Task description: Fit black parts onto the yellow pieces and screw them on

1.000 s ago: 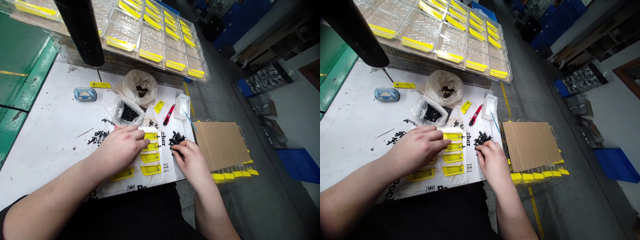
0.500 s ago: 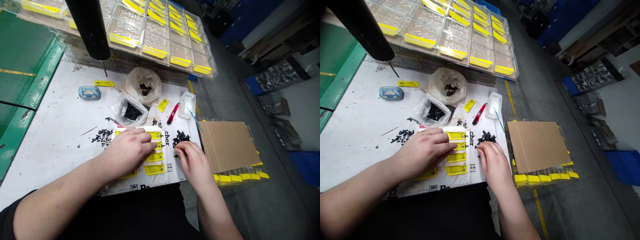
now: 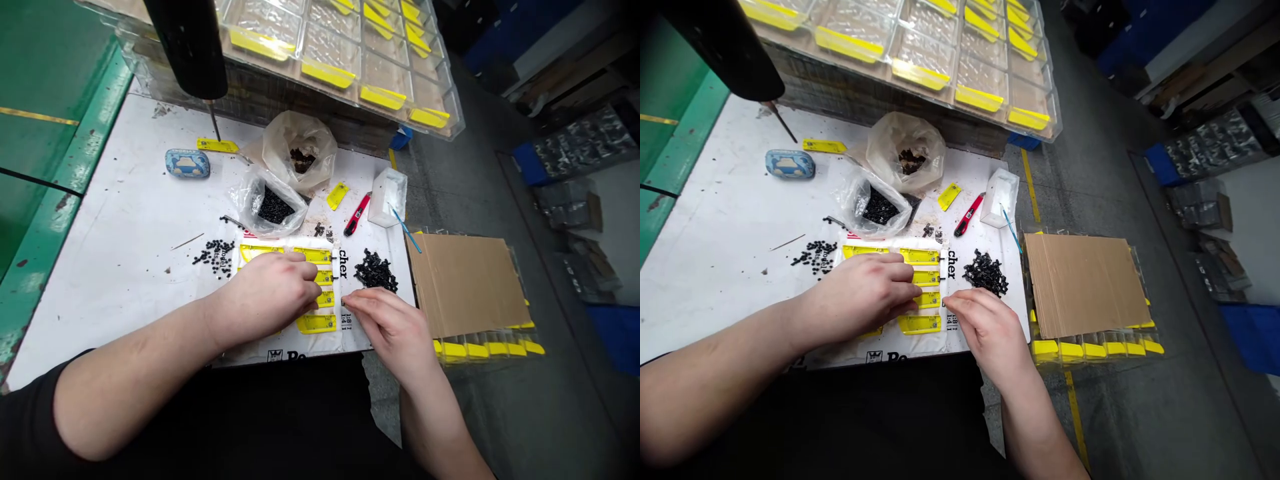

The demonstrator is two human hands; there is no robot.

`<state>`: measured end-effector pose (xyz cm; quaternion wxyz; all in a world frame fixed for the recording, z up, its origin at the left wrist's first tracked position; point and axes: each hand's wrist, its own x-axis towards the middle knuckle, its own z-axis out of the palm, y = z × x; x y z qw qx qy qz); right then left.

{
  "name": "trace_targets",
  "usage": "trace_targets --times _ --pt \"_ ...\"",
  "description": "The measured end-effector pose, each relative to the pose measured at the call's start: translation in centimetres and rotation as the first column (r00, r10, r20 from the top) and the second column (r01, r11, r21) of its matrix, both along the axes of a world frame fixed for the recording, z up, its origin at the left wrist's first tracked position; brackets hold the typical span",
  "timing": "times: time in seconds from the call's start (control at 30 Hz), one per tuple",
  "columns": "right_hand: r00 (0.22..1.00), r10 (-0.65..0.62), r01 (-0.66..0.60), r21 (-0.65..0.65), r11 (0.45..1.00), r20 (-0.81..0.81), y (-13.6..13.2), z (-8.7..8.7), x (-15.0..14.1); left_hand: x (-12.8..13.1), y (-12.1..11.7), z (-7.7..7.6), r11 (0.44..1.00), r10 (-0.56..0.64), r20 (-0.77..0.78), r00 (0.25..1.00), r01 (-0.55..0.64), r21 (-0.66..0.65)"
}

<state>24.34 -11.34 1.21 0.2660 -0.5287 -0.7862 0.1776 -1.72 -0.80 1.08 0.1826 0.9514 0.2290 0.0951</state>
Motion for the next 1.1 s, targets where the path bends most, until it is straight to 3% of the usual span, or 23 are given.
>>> trace_targets --times 0.1,0.5,0.8,1.1 --pt "0.994 0.062 -0.064 0.022 0.998 0.085 -0.1 -0.6 0.2 0.2 -0.2 0.1 1.0 -0.026 -0.046 0.999 0.027 0.007" --pt "0.952 0.031 -0.05 0.056 0.997 0.304 0.4 -1.2 0.3 0.9 -0.3 0.7 1.0 -0.014 -0.182 0.983 0.009 -0.029" --pt "0.918 0.056 -0.083 0.051 0.995 0.394 0.7 -1.5 0.3 1.1 -0.5 0.3 1.0 0.004 -0.157 0.988 -0.007 -0.018" --pt "0.901 0.136 -0.132 -0.039 0.99 0.412 1.5 -0.3 0.2 1.0 -0.7 -0.2 1.0 0.013 -0.101 0.995 -0.013 0.002"
